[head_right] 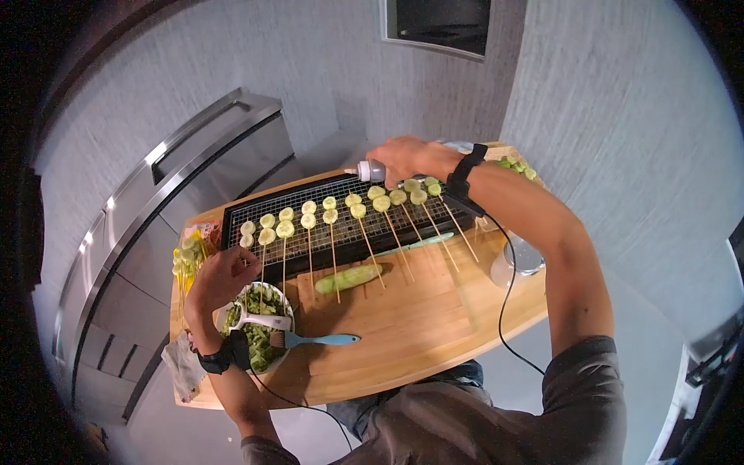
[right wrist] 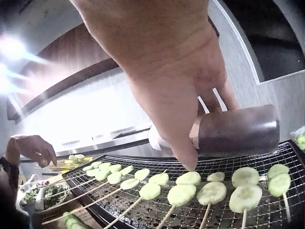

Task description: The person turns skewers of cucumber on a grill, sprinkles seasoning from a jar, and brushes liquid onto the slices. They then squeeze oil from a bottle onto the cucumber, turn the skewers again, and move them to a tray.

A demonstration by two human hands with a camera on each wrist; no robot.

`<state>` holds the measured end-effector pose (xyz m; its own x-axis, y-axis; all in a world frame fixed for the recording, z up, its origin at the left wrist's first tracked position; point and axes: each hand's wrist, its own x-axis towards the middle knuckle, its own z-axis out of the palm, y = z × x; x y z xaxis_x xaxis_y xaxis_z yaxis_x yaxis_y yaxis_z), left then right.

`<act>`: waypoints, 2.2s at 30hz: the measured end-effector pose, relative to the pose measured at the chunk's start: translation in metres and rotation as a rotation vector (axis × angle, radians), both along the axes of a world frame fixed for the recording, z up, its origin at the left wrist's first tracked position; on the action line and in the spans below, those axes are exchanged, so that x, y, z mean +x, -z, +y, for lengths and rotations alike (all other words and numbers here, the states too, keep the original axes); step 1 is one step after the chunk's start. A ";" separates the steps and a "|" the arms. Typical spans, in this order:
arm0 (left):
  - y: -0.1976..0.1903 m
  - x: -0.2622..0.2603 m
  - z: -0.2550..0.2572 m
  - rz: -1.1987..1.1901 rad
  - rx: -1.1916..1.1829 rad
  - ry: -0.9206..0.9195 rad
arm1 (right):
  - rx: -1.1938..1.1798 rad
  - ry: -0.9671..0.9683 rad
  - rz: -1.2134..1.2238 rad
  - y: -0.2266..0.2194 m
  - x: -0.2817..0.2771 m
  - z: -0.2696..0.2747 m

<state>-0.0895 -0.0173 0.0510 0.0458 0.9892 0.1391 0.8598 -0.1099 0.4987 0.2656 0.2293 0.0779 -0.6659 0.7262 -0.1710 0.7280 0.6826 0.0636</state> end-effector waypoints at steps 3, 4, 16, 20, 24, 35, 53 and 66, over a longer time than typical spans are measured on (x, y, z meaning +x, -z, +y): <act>-0.002 0.002 -0.001 0.009 -0.003 -0.009 | 0.018 0.037 -0.001 -0.005 -0.002 -0.002; -0.003 0.002 -0.001 0.010 -0.008 -0.015 | 0.017 0.058 0.011 -0.007 -0.003 -0.002; -0.003 0.003 0.000 0.002 -0.008 -0.024 | -0.029 -0.073 0.007 -0.015 0.040 -0.004; -0.005 0.006 0.000 -0.002 0.001 -0.008 | 0.028 0.006 -0.060 -0.010 0.047 -0.008; -0.001 0.004 -0.001 0.000 -0.004 -0.003 | 0.048 0.037 0.021 -0.002 0.049 -0.004; -0.004 0.007 -0.001 0.020 -0.023 -0.025 | 0.073 0.105 -0.002 -0.004 0.049 -0.004; -0.007 0.011 0.000 0.031 -0.074 -0.039 | 0.029 0.172 -0.019 -0.004 0.083 0.004; 0.003 0.005 0.003 -0.004 -0.035 -0.009 | 0.064 0.179 0.011 0.002 0.095 0.009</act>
